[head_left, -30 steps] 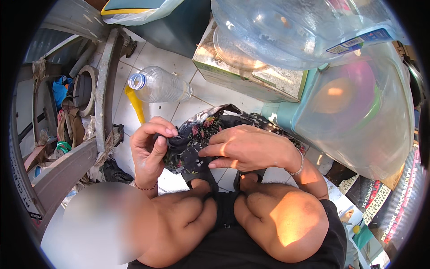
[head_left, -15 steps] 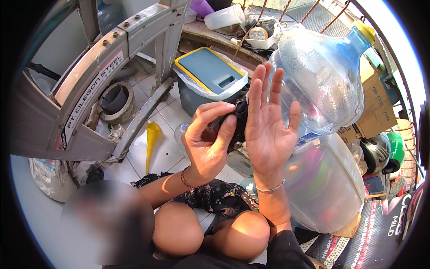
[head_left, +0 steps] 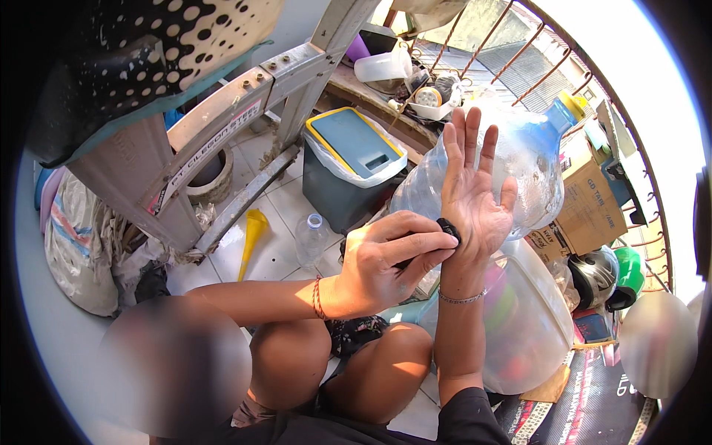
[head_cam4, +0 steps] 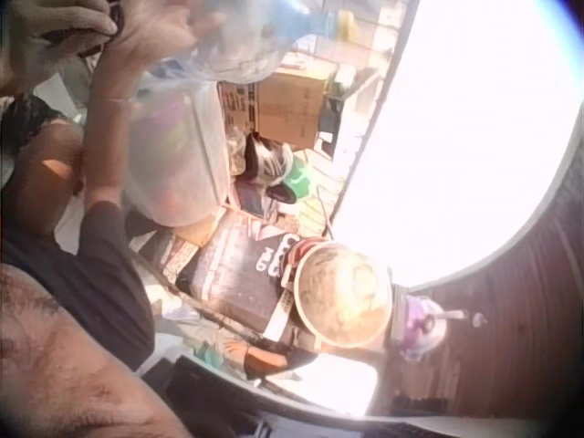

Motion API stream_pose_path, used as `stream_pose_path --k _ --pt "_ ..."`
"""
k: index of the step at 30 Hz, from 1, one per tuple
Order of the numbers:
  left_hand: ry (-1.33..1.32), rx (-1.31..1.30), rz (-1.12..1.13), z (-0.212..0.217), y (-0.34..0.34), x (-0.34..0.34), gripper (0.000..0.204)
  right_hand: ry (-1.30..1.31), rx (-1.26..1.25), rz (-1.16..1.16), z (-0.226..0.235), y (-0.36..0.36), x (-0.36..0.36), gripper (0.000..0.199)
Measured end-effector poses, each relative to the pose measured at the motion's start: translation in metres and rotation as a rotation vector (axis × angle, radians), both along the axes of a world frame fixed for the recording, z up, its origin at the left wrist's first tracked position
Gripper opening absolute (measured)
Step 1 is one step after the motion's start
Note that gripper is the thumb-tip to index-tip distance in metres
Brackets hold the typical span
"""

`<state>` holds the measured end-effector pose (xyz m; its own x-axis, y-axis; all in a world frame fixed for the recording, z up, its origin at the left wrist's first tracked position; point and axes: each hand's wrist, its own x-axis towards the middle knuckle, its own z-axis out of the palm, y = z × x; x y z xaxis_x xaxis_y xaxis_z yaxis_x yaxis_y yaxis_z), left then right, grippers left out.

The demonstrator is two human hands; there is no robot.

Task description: The person sits on the floor and uses a small piece of dark fabric to wipe their hands, arms, and knees. They repeatedly rub the fabric against their skin, focusing on the palms, fingers, and forearms.

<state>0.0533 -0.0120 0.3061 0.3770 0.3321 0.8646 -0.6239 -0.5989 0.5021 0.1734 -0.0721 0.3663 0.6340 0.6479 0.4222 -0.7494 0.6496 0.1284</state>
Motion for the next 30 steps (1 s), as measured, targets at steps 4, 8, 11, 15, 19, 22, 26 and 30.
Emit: stream_pose_path --k 4,8,11,15,19,22,26,30 --pt "0.051 -0.025 0.014 0.018 0.001 -0.005 0.019 -0.265 -0.102 -0.154 -0.002 0.003 0.012 0.083" --pt "0.078 -0.321 0.225 0.040 0.032 0.029 0.014 -0.359 -0.173 -0.156 -0.007 0.013 0.001 0.085" --pt "0.234 -0.341 0.177 0.031 0.018 0.035 0.015 -0.354 -0.260 -0.183 -0.014 0.012 0.002 0.085" --pt "0.279 -0.195 0.204 -0.004 -0.016 0.016 0.016 -0.291 -0.281 -0.143 -0.056 0.010 0.007 0.083" --pt "0.303 -0.155 0.244 -0.020 -0.030 -0.002 0.018 -0.220 -0.242 -0.047 -0.073 0.017 0.001 0.078" --pt "0.282 -0.043 0.238 -0.032 -0.045 -0.015 0.021 -0.128 -0.303 -0.058 -0.077 0.025 0.000 0.080" --pt "0.330 -0.017 0.203 -0.047 -0.048 -0.022 0.027 0.095 -0.421 -0.040 -0.095 0.035 0.002 0.083" --pt "0.222 -0.167 0.414 -0.045 -0.023 -0.010 0.020 0.339 -0.536 -0.068 -0.108 0.042 0.005 0.084"
